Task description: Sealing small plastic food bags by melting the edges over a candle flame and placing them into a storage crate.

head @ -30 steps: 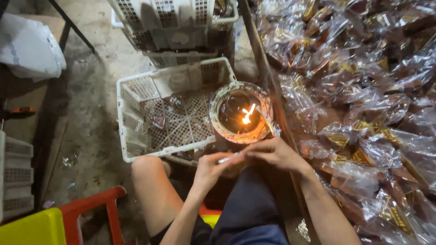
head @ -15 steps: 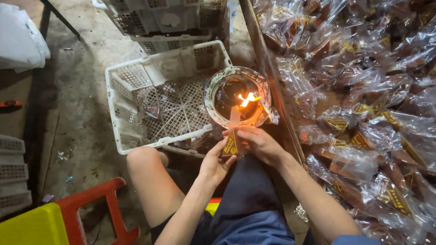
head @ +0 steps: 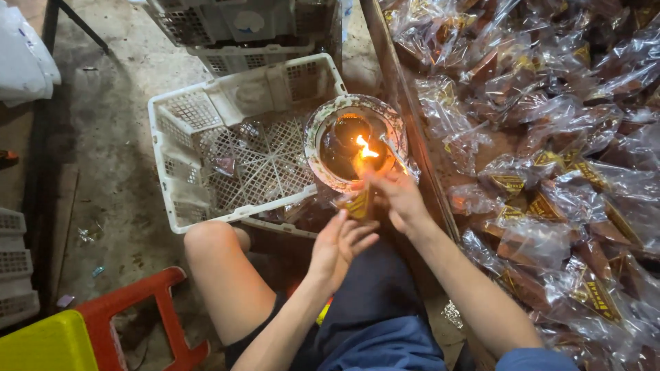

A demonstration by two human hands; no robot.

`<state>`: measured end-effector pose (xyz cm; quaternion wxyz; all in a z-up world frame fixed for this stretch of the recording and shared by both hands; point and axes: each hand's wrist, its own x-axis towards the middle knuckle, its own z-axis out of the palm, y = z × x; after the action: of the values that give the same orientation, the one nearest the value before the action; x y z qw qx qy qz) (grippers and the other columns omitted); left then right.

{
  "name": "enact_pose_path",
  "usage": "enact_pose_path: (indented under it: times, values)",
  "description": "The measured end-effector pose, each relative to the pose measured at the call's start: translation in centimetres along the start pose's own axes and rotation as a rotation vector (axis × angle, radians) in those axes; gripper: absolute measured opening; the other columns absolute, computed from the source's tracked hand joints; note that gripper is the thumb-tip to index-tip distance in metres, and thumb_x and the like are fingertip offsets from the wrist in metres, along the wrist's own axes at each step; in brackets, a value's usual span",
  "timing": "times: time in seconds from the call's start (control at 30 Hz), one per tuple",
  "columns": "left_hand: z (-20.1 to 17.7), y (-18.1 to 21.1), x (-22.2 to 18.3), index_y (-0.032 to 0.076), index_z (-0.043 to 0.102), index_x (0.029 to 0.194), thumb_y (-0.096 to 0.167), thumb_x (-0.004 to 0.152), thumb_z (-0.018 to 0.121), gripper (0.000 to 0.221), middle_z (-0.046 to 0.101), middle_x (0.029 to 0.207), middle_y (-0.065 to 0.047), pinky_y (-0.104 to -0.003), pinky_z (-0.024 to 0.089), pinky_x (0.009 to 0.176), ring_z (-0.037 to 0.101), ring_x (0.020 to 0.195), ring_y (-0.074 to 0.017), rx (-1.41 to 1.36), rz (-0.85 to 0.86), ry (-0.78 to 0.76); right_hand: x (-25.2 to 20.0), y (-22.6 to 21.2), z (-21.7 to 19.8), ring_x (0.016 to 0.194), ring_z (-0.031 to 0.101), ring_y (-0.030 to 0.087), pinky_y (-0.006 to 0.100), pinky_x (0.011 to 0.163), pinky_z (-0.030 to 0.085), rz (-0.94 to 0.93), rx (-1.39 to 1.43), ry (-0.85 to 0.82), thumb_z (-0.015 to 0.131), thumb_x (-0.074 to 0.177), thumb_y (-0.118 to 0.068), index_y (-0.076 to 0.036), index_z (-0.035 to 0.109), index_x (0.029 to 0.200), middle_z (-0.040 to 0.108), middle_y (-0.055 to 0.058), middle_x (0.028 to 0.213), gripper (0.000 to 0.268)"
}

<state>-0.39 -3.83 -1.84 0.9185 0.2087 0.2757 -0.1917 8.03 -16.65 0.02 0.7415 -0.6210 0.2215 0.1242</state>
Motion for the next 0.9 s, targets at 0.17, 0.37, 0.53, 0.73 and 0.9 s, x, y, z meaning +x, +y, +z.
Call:
enact_pose_path:
  times: [0.17, 0.37, 0.53, 0.73, 0.9]
  values:
    - [-1.5, 1.5, 0.6, 0.014, 0.057, 0.145, 0.038, 0.104, 0.056, 0.048, 0.061, 0.105, -0.012, -0.031, 0.054, 0.058, 0.063, 0.081, -0.0226, 0.321, 0.203, 0.065, -0.2, 4.0, -1.0, 0.065, 0.062, 0.011, 0.023, 0.056, 0.051, -0.094, -0.199, -0.186, 0.092, 0.071, -0.006, -0.005, 0.071, 0.074, 0.071, 0.006, 0.079, 0.021]
    - [-5.4, 2.3, 3.4, 0.010, 0.069, 0.127, 0.046, 0.101, 0.056, 0.047, 0.074, 0.105, -0.016, -0.023, 0.049, 0.047, 0.064, 0.066, -0.0189, 0.204, 0.131, 0.084, -1.0, -2.0, -2.4, 0.058, 0.066, 0.010, 0.018, 0.049, 0.049, -0.325, -0.389, -0.050, 0.080, 0.090, -0.015, -0.012, 0.073, 0.084, 0.070, 0.003, 0.069, 0.010]
    - [-3.2, 5.2, 0.2, 0.002, 0.065, 0.133, 0.064, 0.103, 0.038, 0.075, 0.073, 0.123, -0.025, -0.027, 0.056, 0.047, 0.070, 0.071, -0.0248, 0.103, 0.143, -0.009, 1.1, -7.3, -11.5, 0.069, 0.069, 0.016, 0.026, 0.062, 0.058, -0.685, -0.716, 0.325, 0.074, 0.100, -0.012, -0.015, 0.077, 0.106, 0.074, 0.007, 0.084, 0.007]
    - [-2.5, 4.6, 0.2, -0.008, 0.070, 0.122, 0.052, 0.104, 0.042, 0.069, 0.075, 0.100, -0.024, -0.025, 0.042, 0.042, 0.060, 0.054, -0.0203, 0.139, 0.089, -0.004, -3.0, -13.7, -16.3, 0.130, 0.055, 0.038, 0.057, 0.113, 0.041, 0.097, -1.278, 0.358, 0.073, 0.091, -0.030, -0.013, 0.051, 0.150, 0.054, 0.018, 0.149, 0.065]
    - [-3.5, 4.1, 1.5, -0.001, 0.070, 0.119, 0.051, 0.103, 0.050, 0.057, 0.077, 0.095, -0.021, -0.029, 0.053, 0.046, 0.067, 0.063, -0.0259, 0.195, 0.119, -0.014, 4.2, -6.1, -24.8, 0.119, 0.066, 0.038, 0.050, 0.103, 0.050, -0.068, -1.450, 0.458, 0.086, 0.074, -0.053, -0.019, 0.075, 0.113, 0.070, 0.014, 0.117, 0.053]
